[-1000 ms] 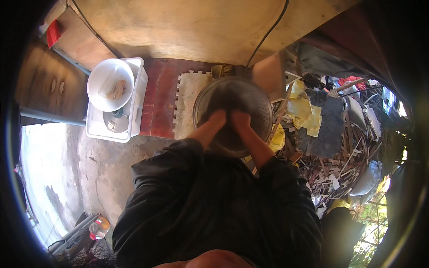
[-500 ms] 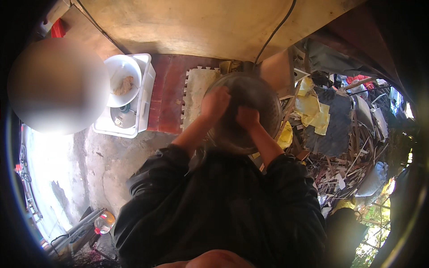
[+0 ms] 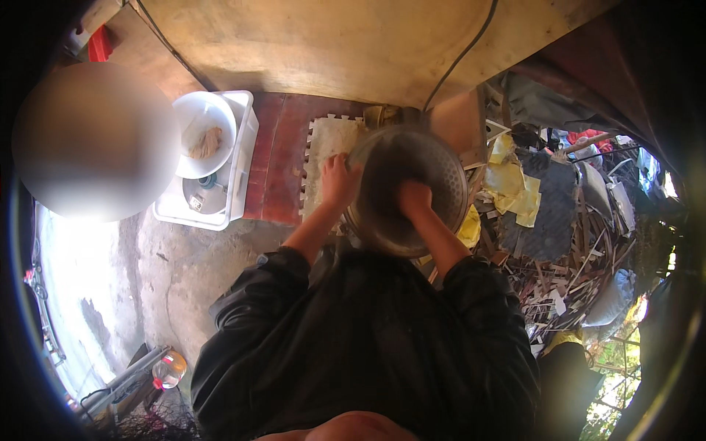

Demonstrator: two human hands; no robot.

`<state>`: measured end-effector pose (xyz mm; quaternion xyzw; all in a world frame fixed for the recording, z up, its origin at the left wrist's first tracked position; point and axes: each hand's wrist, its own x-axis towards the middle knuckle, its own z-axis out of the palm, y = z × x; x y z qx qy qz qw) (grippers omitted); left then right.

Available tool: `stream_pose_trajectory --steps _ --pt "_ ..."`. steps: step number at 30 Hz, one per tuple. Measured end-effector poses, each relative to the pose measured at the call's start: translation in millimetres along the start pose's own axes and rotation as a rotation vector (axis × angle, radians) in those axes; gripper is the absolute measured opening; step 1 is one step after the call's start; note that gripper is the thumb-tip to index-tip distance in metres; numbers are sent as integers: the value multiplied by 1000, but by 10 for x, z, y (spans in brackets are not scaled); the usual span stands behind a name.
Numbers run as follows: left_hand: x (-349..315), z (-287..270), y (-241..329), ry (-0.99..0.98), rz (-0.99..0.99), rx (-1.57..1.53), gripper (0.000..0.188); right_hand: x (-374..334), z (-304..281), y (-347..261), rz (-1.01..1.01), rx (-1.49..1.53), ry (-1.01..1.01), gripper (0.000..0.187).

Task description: The person assembles a cylindrical machine by placing a white plastic funnel into a metal drum, inserting a metal rod, and securing a lid. They then place a metal disc into the drum and adjust components inside.

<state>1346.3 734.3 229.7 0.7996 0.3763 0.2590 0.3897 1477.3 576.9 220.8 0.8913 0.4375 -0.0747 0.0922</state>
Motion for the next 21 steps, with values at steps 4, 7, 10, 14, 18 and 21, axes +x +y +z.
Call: stream_pose_trajectory --steps 4,7,10,14,18,21 --pt "-15 -8 -11 28 54 -21 49 41 30 8 -40 -71 -47 25" --pt "-12 -45 -23 44 55 16 50 24 -135 -86 0 -5 -89 21" --pt "-57 10 51 25 54 2 50 -6 242 91 -46 -75 129 19" --pt "-36 -4 -30 37 41 -13 50 -2 118 56 -175 -82 98 16" --pt "-41 -35 19 28 36 -85 50 30 112 87 -133 -114 -62 16" --pt "-31 9 3 14 56 -71 50 61 208 178 -139 -92 -88 16"
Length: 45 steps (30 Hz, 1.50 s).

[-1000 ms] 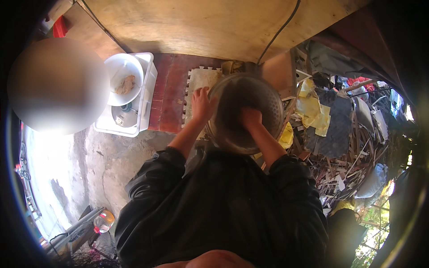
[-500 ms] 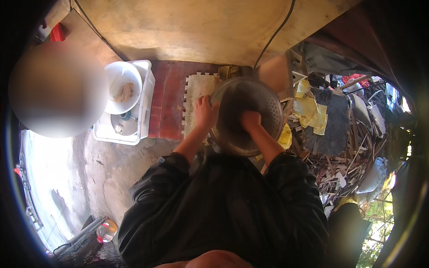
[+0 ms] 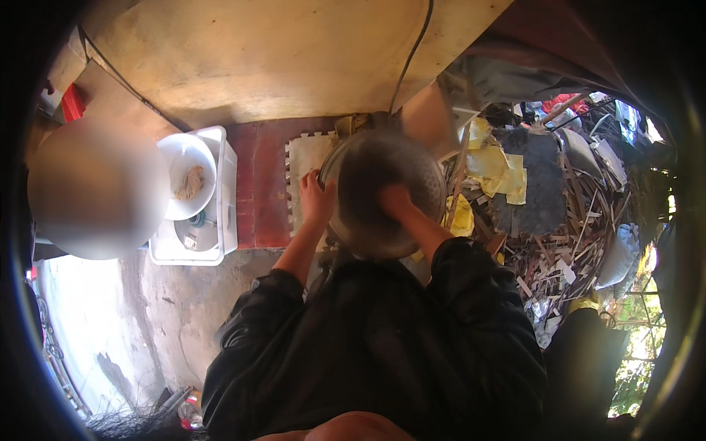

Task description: The person assembles a cylindrical machine by placing a white plastic funnel into a metal drum, inserting a metal rod, and securing a lid. They then place a metal disc into the drum and adjust components inside.

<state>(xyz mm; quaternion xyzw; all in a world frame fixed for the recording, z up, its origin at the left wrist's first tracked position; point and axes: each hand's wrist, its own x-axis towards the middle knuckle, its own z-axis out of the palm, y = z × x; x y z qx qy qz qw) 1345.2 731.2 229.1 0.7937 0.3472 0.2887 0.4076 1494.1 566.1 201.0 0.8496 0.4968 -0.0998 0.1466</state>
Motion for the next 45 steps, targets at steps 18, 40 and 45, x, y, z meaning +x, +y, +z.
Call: stream_pose_trajectory --steps 18,40,45 --pt "-20 -99 86 3 -29 242 48 1298 -83 3704 635 548 653 21" --pt "-52 -91 -56 47 -41 426 48 876 -570 3640 -10 2099 564 51" --pt "84 -72 -107 -18 -11 428 45 218 -616 2843 -240 2410 267 45"
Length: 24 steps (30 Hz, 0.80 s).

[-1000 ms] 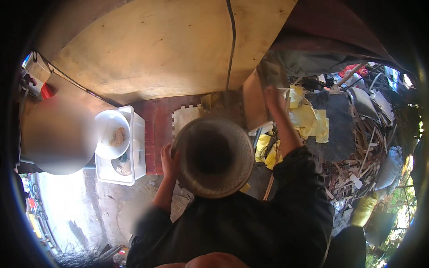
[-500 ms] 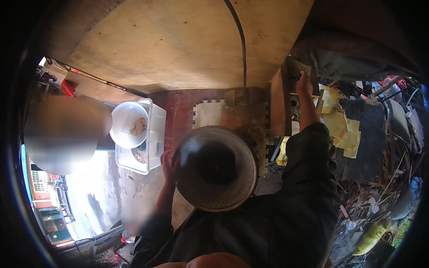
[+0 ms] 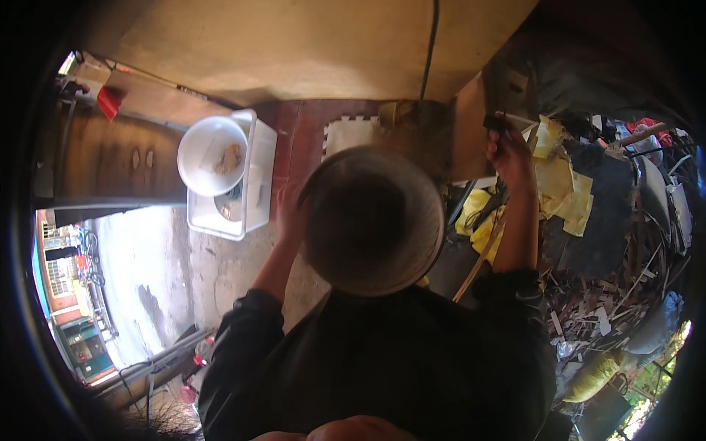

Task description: The person assembles a cylindrical machine by placing a white plastic funnel into a metal drum, inserting a metal rod, and securing a lid. They then place a metal disc into the drum and adjust components inside.

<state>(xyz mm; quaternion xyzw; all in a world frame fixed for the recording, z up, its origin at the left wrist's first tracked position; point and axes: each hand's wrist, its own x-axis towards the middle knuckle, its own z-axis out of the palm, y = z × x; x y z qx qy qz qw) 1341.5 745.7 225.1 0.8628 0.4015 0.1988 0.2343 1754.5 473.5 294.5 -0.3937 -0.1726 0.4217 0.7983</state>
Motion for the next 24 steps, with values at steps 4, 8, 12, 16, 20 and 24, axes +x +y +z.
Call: stream_pose_trajectory --steps 4,8,12,16,20,24 --pt "4 -129 126 23 46 -177 43 -581 616 564 192 -90 16 39" --pt "-14 -17 80 41 66 -280 43 -896 1424 1354 334 -1093 58 32" --pt "-56 -75 152 32 29 -360 43 -944 1584 1812 92 -1723 -68 32" --pt "-99 -78 147 18 -13 -416 44 -975 1708 1968 115 -1771 -121 30" --pt "-142 -96 145 3 -29 -414 47 -966 1701 2083 141 -1819 -141 28" --pt "-181 -109 151 -34 -92 -419 50 -910 1696 2121 116 -1974 -283 26"
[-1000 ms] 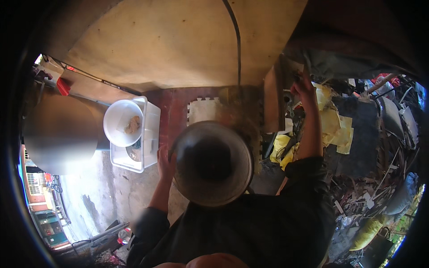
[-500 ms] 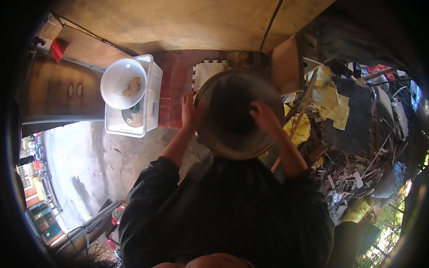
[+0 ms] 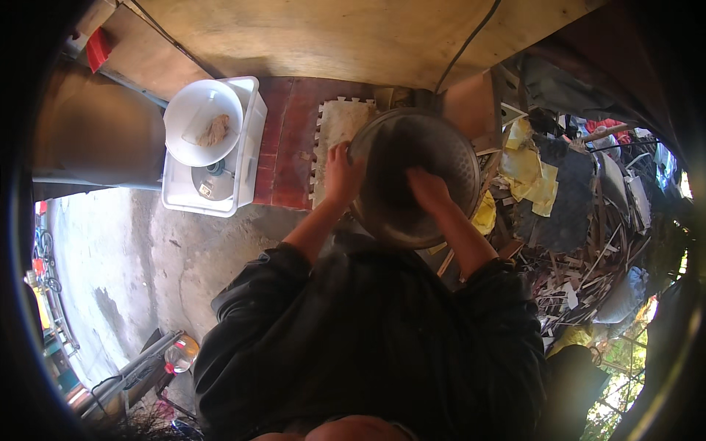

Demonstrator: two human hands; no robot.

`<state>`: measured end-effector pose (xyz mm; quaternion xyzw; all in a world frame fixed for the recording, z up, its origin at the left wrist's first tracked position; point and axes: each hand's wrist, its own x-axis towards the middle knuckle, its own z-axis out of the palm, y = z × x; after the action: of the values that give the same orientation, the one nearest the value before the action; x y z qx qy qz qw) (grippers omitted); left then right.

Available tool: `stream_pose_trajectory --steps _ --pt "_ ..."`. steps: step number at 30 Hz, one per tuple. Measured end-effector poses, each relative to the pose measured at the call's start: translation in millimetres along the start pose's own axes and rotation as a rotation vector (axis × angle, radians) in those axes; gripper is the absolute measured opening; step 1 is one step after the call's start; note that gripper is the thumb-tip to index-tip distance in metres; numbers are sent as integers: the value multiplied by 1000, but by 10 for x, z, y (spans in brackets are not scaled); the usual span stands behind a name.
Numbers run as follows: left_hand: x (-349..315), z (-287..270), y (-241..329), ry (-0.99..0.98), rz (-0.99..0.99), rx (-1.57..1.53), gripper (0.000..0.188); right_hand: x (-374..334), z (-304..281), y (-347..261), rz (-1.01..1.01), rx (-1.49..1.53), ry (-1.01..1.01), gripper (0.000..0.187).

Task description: The person assembles a cylindrical machine by placing a white plastic funnel into a metal drum, inserting a metal rod, and securing a lid. They then place a metal disc into the drum and adjust components inside.

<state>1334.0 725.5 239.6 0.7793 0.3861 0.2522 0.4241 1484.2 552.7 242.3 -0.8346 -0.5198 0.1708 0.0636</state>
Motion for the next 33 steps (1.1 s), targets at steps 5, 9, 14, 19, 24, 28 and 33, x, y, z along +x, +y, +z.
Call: stream_pose_trajectory --steps 5,9,14,19,24,28,33 --pt "-52 9 -21 17 14 -5 53 -4 15 -59 21 -17 9 26" --pt "-80 18 -8 -2 -2 -50 54 -34 51 36 -25 -24 16 26" --pt "-79 67 -60 44 35 -36 55 -68 -83 28 -177 -183 -29 23" --pt "-101 98 -85 74 54 -39 54 4 -48 61 -136 -123 -57 26" --pt "-114 74 -42 64 18 -69 54 116 -49 271 -345 -307 -107 23" --pt "-148 49 -30 59 21 -27 55 56 71 298 -279 -157 26 29" --pt "-220 26 -17 22 -8 -89 64 47 156 132 -72 -95 55 35"
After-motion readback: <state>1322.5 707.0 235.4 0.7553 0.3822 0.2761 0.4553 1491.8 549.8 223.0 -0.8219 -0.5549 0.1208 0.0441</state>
